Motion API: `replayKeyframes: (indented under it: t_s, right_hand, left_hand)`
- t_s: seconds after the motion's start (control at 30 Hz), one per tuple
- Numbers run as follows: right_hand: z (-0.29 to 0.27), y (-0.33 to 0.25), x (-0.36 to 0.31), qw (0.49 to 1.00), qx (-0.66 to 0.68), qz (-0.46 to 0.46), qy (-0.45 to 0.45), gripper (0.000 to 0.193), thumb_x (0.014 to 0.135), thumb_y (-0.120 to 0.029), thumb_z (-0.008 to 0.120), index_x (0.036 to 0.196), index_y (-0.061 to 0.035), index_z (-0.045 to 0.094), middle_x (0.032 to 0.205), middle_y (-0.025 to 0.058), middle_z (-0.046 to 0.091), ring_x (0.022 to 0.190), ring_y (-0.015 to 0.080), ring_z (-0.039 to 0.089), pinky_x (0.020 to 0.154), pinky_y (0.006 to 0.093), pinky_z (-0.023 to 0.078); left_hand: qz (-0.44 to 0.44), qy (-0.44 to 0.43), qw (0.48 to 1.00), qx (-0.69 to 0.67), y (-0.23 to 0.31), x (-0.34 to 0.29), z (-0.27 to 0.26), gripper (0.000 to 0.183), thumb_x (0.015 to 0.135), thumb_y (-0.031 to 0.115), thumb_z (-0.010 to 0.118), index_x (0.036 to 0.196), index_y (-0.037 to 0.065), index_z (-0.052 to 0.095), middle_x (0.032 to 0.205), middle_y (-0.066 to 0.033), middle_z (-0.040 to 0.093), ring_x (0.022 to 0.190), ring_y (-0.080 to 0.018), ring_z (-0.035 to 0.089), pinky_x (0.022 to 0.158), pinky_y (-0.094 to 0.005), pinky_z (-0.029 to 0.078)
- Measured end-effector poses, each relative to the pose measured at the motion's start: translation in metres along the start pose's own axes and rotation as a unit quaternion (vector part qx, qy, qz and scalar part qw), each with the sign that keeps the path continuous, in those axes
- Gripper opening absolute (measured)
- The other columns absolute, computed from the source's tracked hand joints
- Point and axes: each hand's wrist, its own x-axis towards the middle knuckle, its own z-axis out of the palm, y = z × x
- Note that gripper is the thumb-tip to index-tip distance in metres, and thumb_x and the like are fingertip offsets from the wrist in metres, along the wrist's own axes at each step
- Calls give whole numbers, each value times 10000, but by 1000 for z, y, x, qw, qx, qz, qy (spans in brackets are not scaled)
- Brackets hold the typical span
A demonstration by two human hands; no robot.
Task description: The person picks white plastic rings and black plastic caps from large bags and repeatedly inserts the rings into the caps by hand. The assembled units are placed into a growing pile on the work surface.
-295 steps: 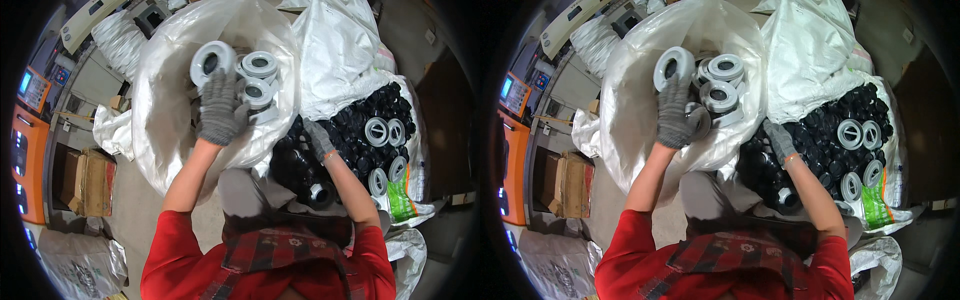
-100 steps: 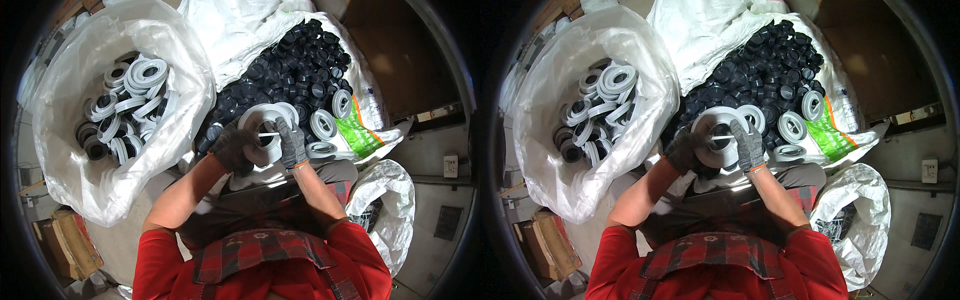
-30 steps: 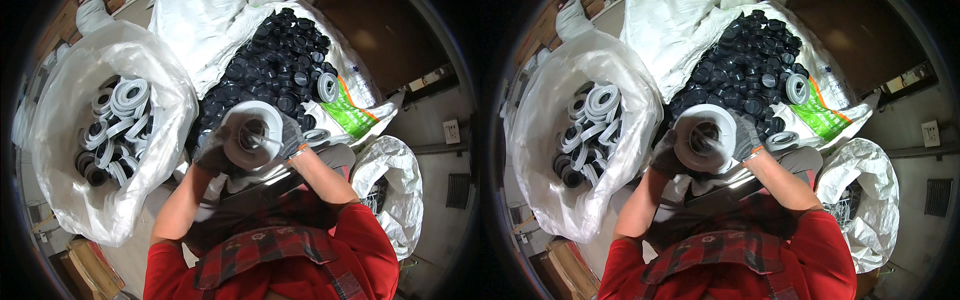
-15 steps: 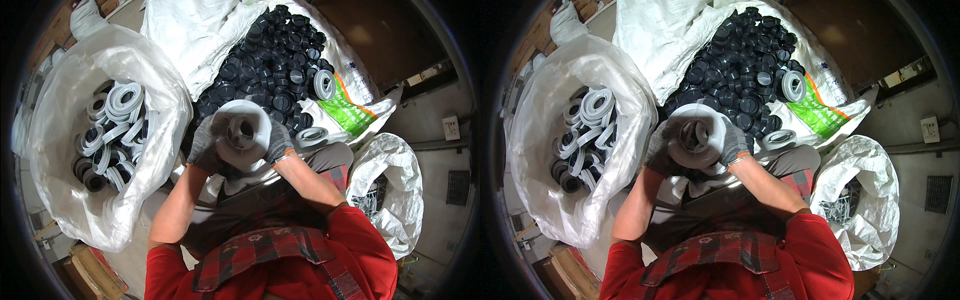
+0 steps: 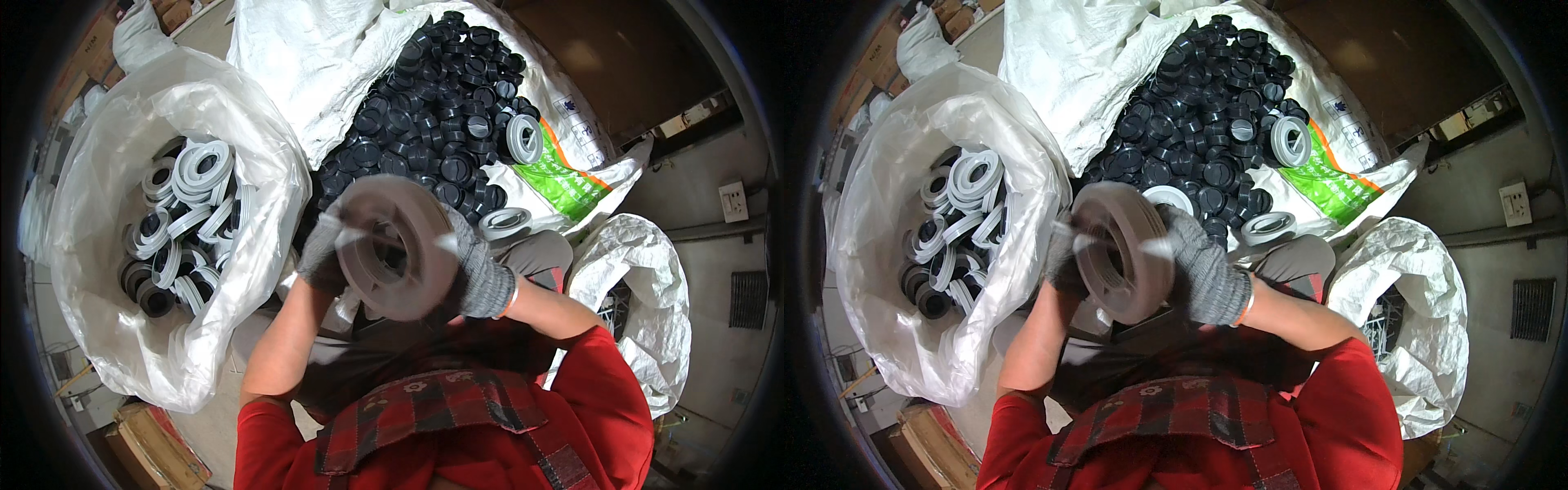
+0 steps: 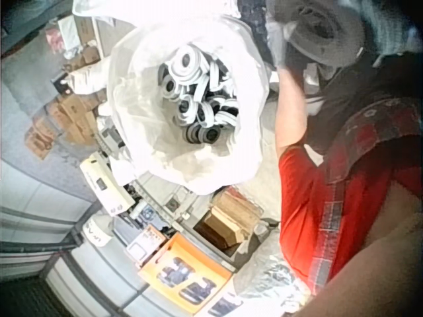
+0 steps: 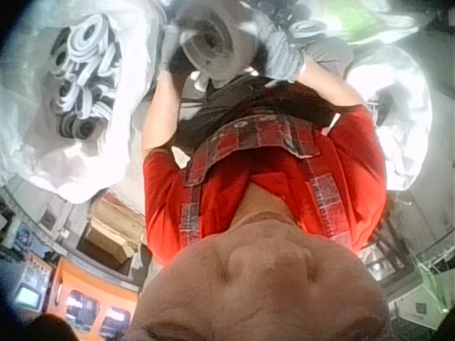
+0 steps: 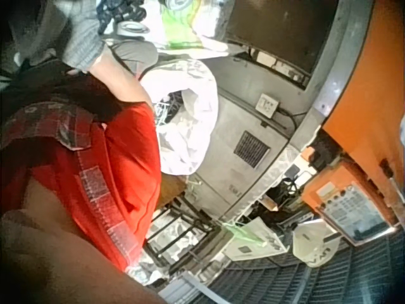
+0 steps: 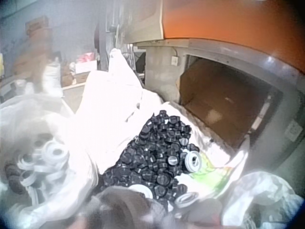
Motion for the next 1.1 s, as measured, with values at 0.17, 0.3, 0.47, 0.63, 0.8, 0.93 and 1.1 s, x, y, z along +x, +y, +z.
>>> replayKeyframes:
  t_s: [0.17,0.3,0.47,0.63,0.8,0.93,1.1]
  right_hand:
    - [-55,-3,0,855,-391,-138,-311,431,778,-262,645,1123,-13,575,1098,172,601,1038,331,566,838,404,476]
    - [-81,28,-11,856,-402,36,-323,157,862,-142,545,926,-73,671,777,61,664,698,226,645,642,353,509]
    - [-147,77,24,922,-337,177,-77,232,819,-203,635,938,-4,617,773,89,605,723,186,597,632,306,478]
    - [-248,83,96,755,-582,75,293,566,699,-427,754,1056,-15,599,972,225,644,902,365,621,793,432,489]
    - [-265,107,140,714,-559,271,323,655,730,-449,640,1248,-57,557,1193,261,580,1169,351,533,985,412,423]
    - [-326,177,121,660,-668,294,181,523,776,-396,641,1172,-55,630,1153,244,610,1118,341,572,956,406,442]
    - [-206,114,107,882,-422,71,196,360,804,-193,706,1095,5,629,932,137,690,845,265,672,770,336,526]
  left_hand:
    - [104,-157,863,470,3,-14,0,507,567,57,847,1027,64,634,984,-84,666,874,-251,640,771,-356,517]
    - [177,-293,697,629,-32,-13,7,315,718,174,714,1015,91,657,987,-106,640,932,-241,619,834,-369,485]
    - [204,-151,454,854,-41,-6,21,204,770,298,627,849,111,648,918,-94,610,860,-258,602,787,-377,466]
    - [343,60,620,703,-25,10,-7,160,783,160,658,903,66,610,894,-127,596,822,-278,586,712,-375,477]
    - [313,216,685,621,-22,15,-42,113,874,113,609,956,37,628,840,-86,604,775,-228,589,671,-337,483]
    - [126,244,911,309,-20,33,-41,139,904,86,575,1024,23,607,719,-19,572,613,-132,558,576,-261,467]
    - [73,214,964,140,-29,35,-53,194,918,112,551,1090,22,560,793,-24,581,666,-119,548,607,-250,458]
